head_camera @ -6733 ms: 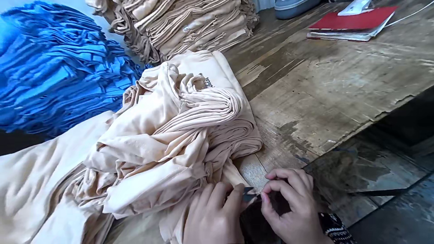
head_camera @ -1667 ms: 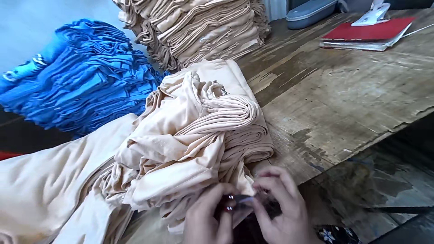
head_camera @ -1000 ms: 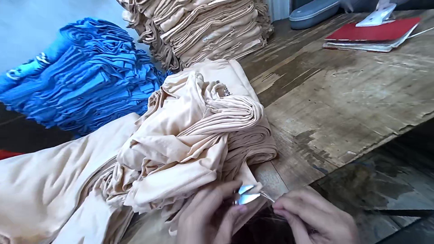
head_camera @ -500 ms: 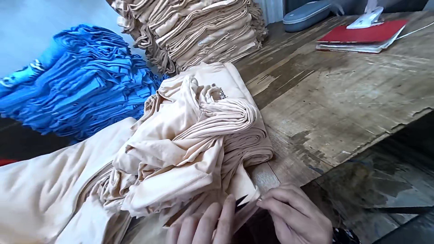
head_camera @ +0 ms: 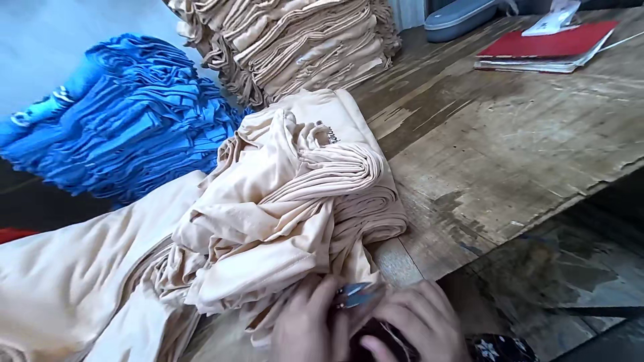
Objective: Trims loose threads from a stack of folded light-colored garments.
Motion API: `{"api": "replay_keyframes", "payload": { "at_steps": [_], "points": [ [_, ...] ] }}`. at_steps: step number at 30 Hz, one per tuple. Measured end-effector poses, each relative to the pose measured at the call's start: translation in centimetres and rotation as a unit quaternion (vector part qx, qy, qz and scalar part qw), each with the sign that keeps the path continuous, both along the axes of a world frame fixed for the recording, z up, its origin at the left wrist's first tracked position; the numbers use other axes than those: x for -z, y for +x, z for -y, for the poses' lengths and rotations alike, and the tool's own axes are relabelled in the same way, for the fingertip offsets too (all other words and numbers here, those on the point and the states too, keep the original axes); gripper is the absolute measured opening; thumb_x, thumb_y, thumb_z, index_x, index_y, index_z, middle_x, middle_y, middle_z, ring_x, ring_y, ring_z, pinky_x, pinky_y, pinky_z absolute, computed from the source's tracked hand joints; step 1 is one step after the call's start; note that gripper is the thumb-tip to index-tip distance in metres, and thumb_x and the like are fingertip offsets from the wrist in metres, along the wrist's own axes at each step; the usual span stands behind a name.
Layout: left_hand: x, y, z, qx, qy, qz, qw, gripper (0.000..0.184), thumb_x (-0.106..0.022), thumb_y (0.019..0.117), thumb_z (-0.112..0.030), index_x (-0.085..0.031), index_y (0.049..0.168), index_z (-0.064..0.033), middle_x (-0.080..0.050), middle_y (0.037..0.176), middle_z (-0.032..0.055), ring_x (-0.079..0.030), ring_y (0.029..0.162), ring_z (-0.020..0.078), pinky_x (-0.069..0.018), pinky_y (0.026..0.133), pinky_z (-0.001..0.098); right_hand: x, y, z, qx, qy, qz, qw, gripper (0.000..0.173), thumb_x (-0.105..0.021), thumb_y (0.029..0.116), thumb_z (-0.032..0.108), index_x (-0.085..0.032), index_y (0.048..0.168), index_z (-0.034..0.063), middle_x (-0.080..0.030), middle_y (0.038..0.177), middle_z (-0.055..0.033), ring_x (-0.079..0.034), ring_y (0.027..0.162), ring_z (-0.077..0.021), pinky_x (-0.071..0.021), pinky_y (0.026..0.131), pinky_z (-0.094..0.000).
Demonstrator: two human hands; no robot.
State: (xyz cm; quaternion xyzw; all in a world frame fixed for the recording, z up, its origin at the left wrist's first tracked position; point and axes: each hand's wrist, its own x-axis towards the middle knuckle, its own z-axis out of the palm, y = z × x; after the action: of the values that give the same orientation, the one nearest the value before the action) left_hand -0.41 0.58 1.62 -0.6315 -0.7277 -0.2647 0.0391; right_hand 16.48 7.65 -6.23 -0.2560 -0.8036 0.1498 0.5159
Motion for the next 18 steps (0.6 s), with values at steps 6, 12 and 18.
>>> {"api": "replay_keyframes", "payload": {
  "at_steps": [6,12,18],
  "points": [
    [-0.6,-3.7,-2.5,-0.117,0.195,-0.115,0.967,0.017,-0.062,0.0806,-0.011,-0.073,0.092,-0.0039,-0.068,0.083,0.0124,-0.067,0.075,0.0262,-0.0547,0.065,0.0411,-0.1,0.2,-0.4,-0.178,-0.093,-0.055,0.978,0.01,-0.075,0.0951,0.026,-0.08,0.091,0.0197,-0.071,0.09,0.0028,-0.063,0.09,-0.0113,-0.0497,0.083,-0.031],
    [2.1,-6.3,-2.4,-0.002,0.278,-0.146,0.95,0.008,-0.065,0.0863,-0.02,-0.072,0.087,-0.0165,-0.065,0.077,0.0034,-0.063,0.073,0.0159,-0.0517,0.066,0.0305,-3.5,8.1,-2.7,-0.216,-0.149,0.358,0.896,0.015,-0.068,0.0969,0.022,-0.079,0.092,0.0131,-0.074,0.094,-0.0072,-0.069,0.092,-0.0286,-0.0521,0.085,-0.051],
    [1.9,-2.7,0.3,-0.038,0.25,-0.14,0.957,0.023,-0.069,0.0905,-0.03,-0.062,0.078,-0.0113,-0.057,0.066,0.0022,-0.057,0.062,0.0161,-0.0478,0.06,0.0322,-5.6,7.5,-1.0,-0.022,-0.123,0.338,0.933,0.032,-0.06,0.1027,0.038,-0.079,0.097,0.0129,-0.076,0.08,-0.0076,-0.073,0.073,-0.0264,-0.0561,0.073,-0.0505]
  ]
}}
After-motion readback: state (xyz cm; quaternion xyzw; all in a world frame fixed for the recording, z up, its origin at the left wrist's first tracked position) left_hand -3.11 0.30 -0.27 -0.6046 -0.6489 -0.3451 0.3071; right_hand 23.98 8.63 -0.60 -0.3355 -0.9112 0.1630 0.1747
